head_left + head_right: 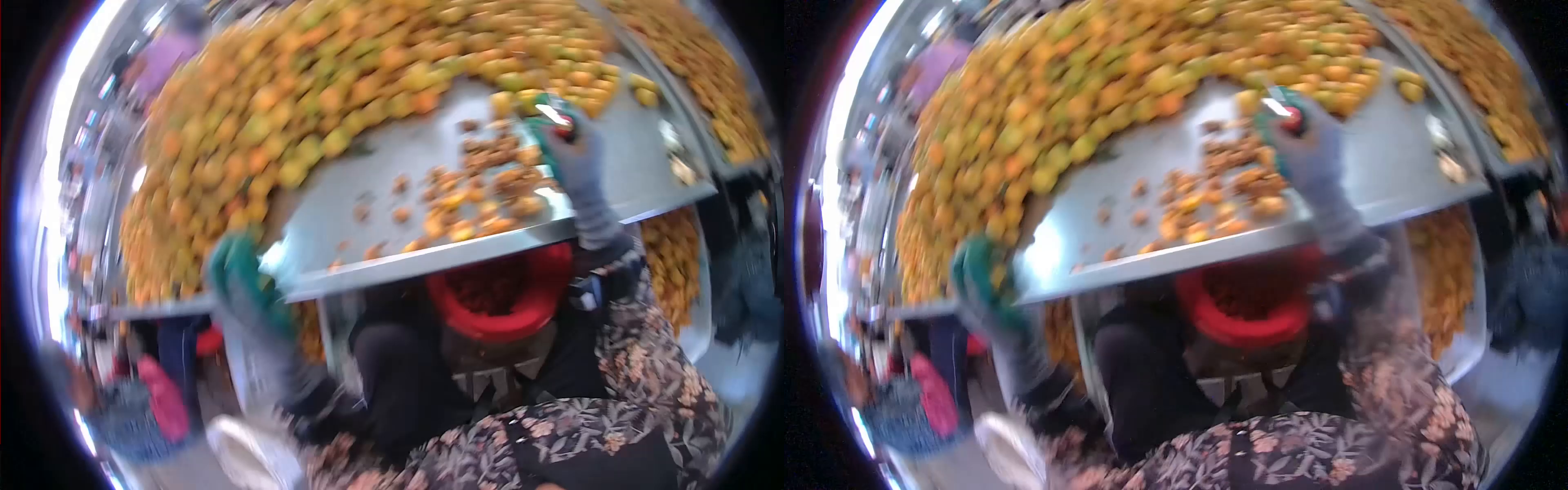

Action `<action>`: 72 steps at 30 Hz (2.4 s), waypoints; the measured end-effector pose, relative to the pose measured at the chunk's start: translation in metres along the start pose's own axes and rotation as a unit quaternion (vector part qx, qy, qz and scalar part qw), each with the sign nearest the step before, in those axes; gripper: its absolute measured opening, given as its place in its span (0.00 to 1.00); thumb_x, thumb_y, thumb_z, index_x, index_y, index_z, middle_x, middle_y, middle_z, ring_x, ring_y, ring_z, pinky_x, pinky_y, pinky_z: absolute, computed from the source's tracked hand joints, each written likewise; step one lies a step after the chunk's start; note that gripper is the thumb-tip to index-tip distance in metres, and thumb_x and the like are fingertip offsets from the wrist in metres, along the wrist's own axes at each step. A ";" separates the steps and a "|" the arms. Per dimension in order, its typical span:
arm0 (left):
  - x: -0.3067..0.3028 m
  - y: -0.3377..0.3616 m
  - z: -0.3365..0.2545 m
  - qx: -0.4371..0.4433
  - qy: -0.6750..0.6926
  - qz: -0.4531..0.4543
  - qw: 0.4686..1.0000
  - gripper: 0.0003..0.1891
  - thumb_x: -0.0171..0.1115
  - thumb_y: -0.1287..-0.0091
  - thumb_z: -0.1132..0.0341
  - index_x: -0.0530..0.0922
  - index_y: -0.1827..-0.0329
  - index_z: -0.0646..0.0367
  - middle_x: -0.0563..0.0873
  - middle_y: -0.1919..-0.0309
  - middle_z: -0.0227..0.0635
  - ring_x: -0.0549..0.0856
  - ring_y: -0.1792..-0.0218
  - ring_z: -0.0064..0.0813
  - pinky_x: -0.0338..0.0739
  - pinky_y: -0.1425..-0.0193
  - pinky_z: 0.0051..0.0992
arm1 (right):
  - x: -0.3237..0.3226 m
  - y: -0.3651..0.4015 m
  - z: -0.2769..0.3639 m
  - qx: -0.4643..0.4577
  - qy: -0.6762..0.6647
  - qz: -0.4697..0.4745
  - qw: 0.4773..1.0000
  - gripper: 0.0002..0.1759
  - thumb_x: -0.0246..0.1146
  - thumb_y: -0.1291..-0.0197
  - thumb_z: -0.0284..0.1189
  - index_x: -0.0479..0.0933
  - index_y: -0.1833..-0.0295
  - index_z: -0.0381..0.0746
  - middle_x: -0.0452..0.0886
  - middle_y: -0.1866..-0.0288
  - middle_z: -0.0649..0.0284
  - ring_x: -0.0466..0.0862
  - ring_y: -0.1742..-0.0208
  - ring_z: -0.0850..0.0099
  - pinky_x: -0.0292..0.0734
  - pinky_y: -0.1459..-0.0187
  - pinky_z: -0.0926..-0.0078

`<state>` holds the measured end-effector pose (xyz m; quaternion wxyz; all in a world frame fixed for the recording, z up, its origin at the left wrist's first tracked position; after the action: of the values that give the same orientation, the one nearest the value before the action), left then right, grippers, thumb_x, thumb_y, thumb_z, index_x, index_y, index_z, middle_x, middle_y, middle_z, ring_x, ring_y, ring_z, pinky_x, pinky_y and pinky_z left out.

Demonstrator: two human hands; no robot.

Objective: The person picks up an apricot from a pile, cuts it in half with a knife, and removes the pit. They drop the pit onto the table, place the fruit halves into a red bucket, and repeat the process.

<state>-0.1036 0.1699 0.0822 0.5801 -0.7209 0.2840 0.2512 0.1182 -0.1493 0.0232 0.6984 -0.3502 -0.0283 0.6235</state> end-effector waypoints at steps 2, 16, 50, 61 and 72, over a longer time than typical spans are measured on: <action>-0.015 0.026 0.057 -0.157 0.046 0.003 0.986 0.14 0.56 0.34 0.63 0.77 0.53 0.65 0.80 0.62 0.45 0.78 0.61 0.31 0.72 0.54 0.29 | -0.018 -0.015 -0.026 0.047 -0.041 -0.071 0.996 0.19 0.66 0.50 0.31 0.78 0.52 0.35 0.82 0.68 0.57 0.81 0.67 0.73 0.76 0.61 0.72; 0.151 -0.023 -0.139 -0.208 0.583 0.206 0.758 0.16 0.63 0.40 0.70 0.76 0.50 0.68 0.83 0.56 0.41 0.80 0.52 0.28 0.73 0.46 0.26 | 0.044 -0.070 -0.063 0.029 0.335 0.215 0.917 0.12 0.58 0.46 0.34 0.76 0.57 0.40 0.80 0.56 0.51 0.79 0.48 0.53 0.73 0.48 0.60; 0.151 -0.023 -0.132 -0.242 0.712 0.204 0.627 0.29 0.51 0.50 0.83 0.68 0.40 0.66 0.75 0.49 0.37 0.77 0.48 0.27 0.72 0.43 0.25 | 0.019 0.036 0.058 -0.005 -0.121 0.271 0.955 0.31 0.64 0.51 0.25 0.63 0.40 0.30 0.76 0.54 0.44 0.79 0.53 0.49 0.74 0.53 0.61; 0.141 -0.015 -0.135 -0.196 0.647 0.186 0.713 0.24 0.59 0.47 0.79 0.68 0.44 0.65 0.78 0.55 0.37 0.79 0.55 0.25 0.74 0.49 0.26 | 0.020 0.041 0.064 -0.047 -0.087 0.218 0.971 0.24 0.63 0.51 0.22 0.68 0.46 0.34 0.79 0.58 0.50 0.81 0.56 0.54 0.75 0.54 0.65; 0.132 -0.035 -0.128 -0.101 0.263 0.125 0.951 0.21 0.67 0.54 0.70 0.71 0.56 0.64 0.78 0.67 0.46 0.80 0.66 0.47 0.74 0.63 0.39 | 0.045 0.041 0.053 -0.056 0.098 0.231 0.966 0.18 0.60 0.47 0.27 0.66 0.51 0.37 0.74 0.59 0.48 0.78 0.57 0.49 0.73 0.58 0.56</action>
<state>0.0195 0.0345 0.0406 0.3734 -0.7748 0.4874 0.1508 0.0682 -0.0860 0.0238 0.5136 -0.4455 0.0872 0.7281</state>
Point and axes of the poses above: each hand's wrist, its own y-axis away from the middle knuckle, its own x-axis out of the palm, z = x × y, the point moved 5 cm from there along -y, towards the middle knuckle
